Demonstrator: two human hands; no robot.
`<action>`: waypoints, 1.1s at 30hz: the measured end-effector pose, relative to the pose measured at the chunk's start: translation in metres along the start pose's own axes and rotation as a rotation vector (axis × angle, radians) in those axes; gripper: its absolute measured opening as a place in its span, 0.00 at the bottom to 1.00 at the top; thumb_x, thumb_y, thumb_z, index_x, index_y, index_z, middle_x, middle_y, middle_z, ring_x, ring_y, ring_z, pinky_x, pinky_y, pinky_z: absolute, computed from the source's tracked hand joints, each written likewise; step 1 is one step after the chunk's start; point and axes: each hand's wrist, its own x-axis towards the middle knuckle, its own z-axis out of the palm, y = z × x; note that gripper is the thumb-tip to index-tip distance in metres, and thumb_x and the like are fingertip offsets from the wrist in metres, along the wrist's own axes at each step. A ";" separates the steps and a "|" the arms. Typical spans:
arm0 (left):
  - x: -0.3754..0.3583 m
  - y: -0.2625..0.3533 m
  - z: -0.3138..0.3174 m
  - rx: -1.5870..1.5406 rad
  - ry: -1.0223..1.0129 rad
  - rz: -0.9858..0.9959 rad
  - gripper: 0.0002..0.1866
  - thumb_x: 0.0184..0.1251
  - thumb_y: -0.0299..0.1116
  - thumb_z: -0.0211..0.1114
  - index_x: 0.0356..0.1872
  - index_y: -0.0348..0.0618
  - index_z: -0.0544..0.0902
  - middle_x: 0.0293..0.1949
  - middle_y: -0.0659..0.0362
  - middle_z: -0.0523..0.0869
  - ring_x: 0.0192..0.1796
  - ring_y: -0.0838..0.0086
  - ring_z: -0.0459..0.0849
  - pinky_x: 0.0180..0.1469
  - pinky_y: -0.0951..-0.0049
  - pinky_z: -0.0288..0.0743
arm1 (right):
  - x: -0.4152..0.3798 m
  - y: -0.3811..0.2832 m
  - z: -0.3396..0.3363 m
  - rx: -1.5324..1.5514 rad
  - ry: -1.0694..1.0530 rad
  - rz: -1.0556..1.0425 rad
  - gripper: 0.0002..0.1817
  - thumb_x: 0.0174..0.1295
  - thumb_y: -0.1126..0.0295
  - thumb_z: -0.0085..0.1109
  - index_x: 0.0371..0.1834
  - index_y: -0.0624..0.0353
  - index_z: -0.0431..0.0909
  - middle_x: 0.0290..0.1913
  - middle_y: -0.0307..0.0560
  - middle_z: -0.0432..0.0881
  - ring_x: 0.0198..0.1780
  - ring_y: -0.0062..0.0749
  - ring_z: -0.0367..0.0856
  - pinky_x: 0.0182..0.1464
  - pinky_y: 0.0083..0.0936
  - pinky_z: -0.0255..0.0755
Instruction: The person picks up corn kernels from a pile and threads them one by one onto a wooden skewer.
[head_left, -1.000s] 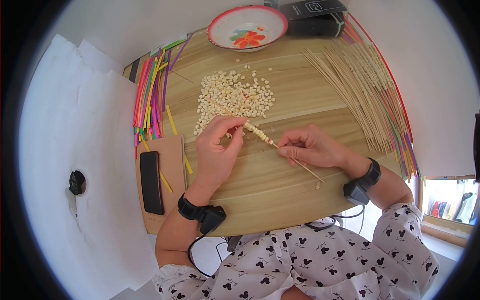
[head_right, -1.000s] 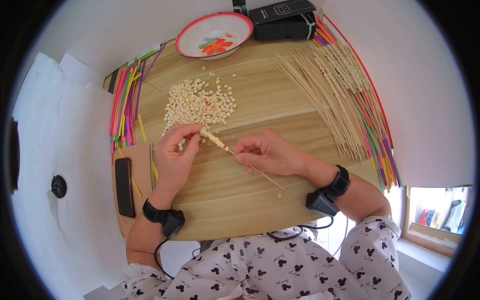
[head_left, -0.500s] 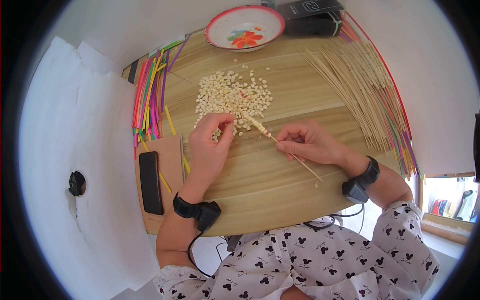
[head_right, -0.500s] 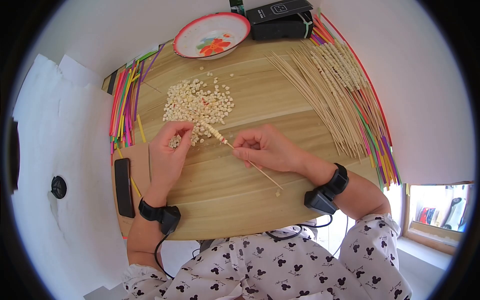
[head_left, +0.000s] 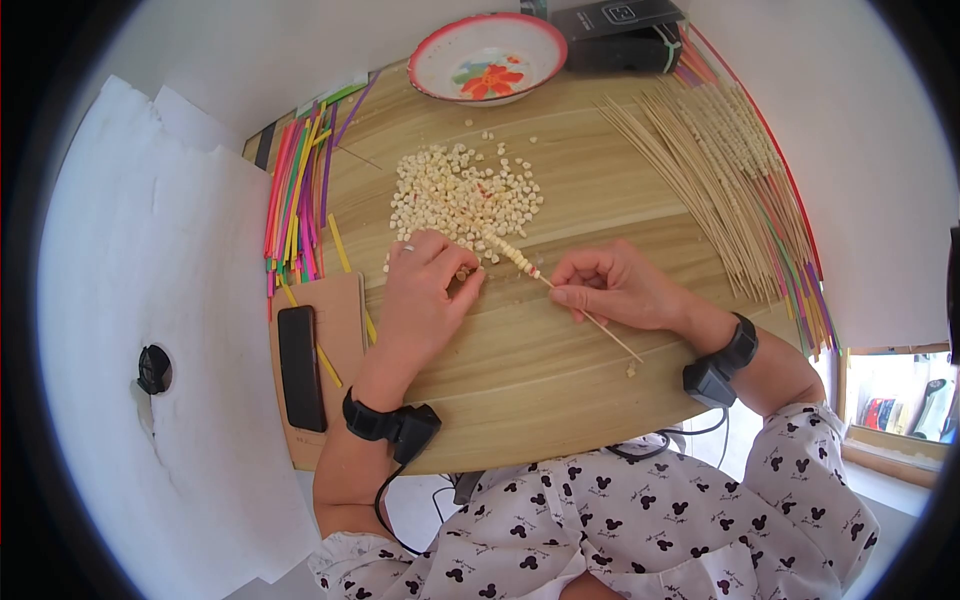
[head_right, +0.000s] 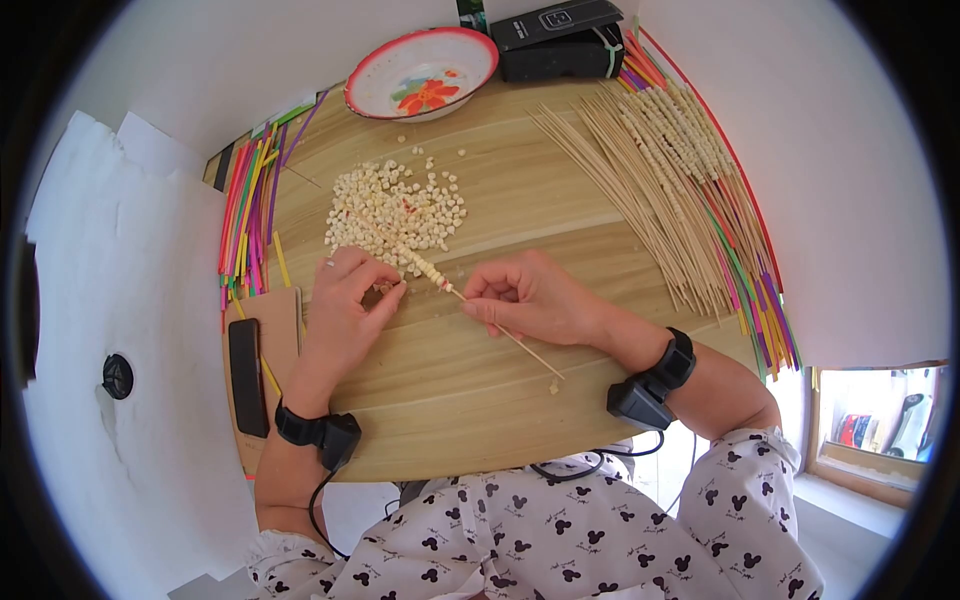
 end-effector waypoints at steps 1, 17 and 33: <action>0.000 0.000 0.000 0.023 -0.010 0.011 0.06 0.52 0.26 0.70 0.30 0.42 0.81 0.31 0.58 0.77 0.38 0.64 0.77 0.45 0.66 0.66 | 0.000 0.000 0.000 -0.005 0.002 0.001 0.07 0.69 0.69 0.57 0.37 0.63 0.77 0.26 0.32 0.77 0.26 0.10 0.74 0.25 0.10 0.66; -0.002 -0.003 0.006 0.072 -0.019 0.077 0.06 0.52 0.26 0.70 0.31 0.42 0.82 0.31 0.59 0.78 0.39 0.66 0.77 0.45 0.66 0.64 | 0.000 0.005 -0.001 -0.003 0.001 -0.002 0.07 0.68 0.70 0.59 0.41 0.63 0.78 0.28 0.34 0.79 0.27 0.10 0.74 0.25 0.10 0.65; -0.001 -0.023 0.002 -0.470 0.207 -0.415 0.03 0.58 0.23 0.66 0.33 0.38 0.82 0.32 0.63 0.85 0.33 0.80 0.79 0.38 0.79 0.72 | -0.001 0.000 0.000 -0.017 -0.016 -0.020 0.08 0.68 0.69 0.58 0.36 0.62 0.76 0.25 0.33 0.77 0.25 0.10 0.74 0.24 0.11 0.66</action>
